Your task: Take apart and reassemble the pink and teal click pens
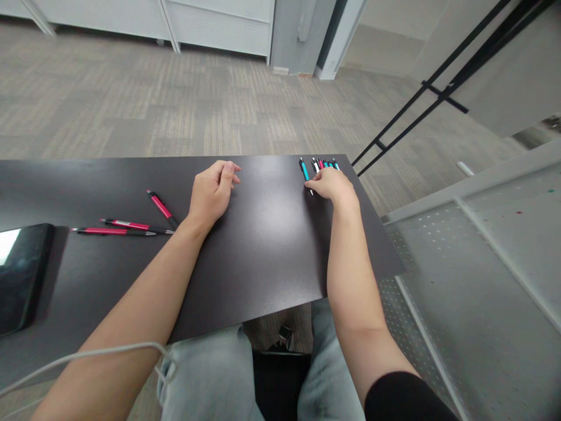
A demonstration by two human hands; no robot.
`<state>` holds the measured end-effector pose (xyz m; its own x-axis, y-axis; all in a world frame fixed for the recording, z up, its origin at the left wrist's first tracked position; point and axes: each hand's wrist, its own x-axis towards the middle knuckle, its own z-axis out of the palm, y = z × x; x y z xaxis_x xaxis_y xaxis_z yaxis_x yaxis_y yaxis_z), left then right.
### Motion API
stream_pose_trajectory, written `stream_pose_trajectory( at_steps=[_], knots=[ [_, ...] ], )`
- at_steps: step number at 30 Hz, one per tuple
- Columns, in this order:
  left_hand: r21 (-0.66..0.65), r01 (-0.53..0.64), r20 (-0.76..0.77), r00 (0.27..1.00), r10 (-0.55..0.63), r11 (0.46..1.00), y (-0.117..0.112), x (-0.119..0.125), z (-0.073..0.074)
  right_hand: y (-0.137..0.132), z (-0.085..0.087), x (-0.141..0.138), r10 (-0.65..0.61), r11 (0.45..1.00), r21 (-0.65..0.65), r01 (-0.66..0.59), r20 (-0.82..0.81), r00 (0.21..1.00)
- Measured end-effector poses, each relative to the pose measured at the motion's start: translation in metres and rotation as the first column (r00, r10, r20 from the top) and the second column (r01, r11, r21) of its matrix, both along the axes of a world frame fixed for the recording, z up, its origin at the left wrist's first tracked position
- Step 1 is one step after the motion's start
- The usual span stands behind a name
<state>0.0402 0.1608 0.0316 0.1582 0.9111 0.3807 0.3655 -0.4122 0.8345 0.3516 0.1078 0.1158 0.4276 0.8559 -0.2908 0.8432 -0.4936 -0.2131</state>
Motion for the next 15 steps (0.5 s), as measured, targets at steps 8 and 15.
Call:
stream_pose_trajectory(
  at_steps=[8, 15],
  knots=[
    [-0.01, -0.008, 0.006, 1.0, 0.008, 1.0, 0.001, 0.0, -0.001, -0.003, 0.002, 0.01, -0.07, 0.997, 0.036, 0.069, 0.038, 0.997],
    [-0.006, 0.006, -0.002, 1.0, -0.006, 1.0, -0.001, 0.0, 0.001, -0.002, -0.01, 0.022, -0.069, 0.997, 0.032, 0.068, 0.046, 0.997]
  ],
)
